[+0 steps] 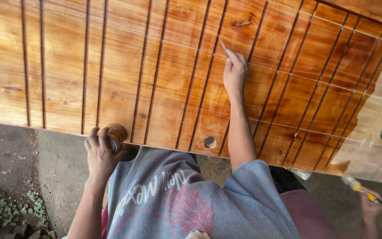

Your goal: The person applies wood stain to a slatted wooden surface using a small brush and a can of stain. They repeatedly dip the brush into the can and spread the stain along the slats and grooves. A second person is visible nearby also applying stain to the same surface.

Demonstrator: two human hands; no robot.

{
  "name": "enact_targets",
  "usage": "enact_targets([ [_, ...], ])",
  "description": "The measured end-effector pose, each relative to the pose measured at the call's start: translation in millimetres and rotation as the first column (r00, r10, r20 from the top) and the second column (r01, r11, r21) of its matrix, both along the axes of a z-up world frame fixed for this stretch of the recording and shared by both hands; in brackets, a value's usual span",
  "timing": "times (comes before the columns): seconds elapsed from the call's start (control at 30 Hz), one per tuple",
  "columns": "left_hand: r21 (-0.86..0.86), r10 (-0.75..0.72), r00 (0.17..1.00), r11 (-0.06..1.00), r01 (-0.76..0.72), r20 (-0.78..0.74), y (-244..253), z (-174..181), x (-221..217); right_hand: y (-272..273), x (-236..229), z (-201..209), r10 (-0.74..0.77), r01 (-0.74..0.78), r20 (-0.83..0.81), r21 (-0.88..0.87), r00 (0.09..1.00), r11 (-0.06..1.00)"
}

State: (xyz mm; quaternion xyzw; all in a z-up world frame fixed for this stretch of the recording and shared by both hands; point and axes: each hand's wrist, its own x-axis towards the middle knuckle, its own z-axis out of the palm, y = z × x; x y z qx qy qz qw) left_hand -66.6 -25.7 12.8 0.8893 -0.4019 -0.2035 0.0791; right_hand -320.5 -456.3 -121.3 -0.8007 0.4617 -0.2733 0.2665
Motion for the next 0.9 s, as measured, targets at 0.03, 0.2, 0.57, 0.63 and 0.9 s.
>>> enact_targets([
  [0.03, 0.006, 0.006, 1.000, 1.000, -0.006, -0.004, 1, -1, 1, 11, -1, 3, -0.056, 0.052, 0.059, 0.060, 0.997, 0.997],
  [0.2, -0.222, -0.055, 0.998, 0.974, 0.045, -0.037, 8, -9, 9, 94, -4, 11, -0.368, 0.257, 0.130, 0.509, 0.921, 0.821],
  [0.57, -0.436, -0.346, 0.884, 0.880, 0.189, -0.315, 33, -19, 55, 269, 57, 96, -0.296, 0.141, 0.143, 0.637, 0.945, 0.758],
  [0.63, -0.446, -0.397, 0.868, 0.862, 0.241, -0.299, 30, -18, 61, 289, 74, 116, -0.272, 0.175, 0.080, 0.588, 0.959, 0.789],
  [0.9, -0.437, -0.474, 0.820, 0.842, 0.316, -0.320, 40, -12, 83, 362, 97, 160, -0.208, 0.216, -0.074, 0.507, 0.975, 0.834],
])
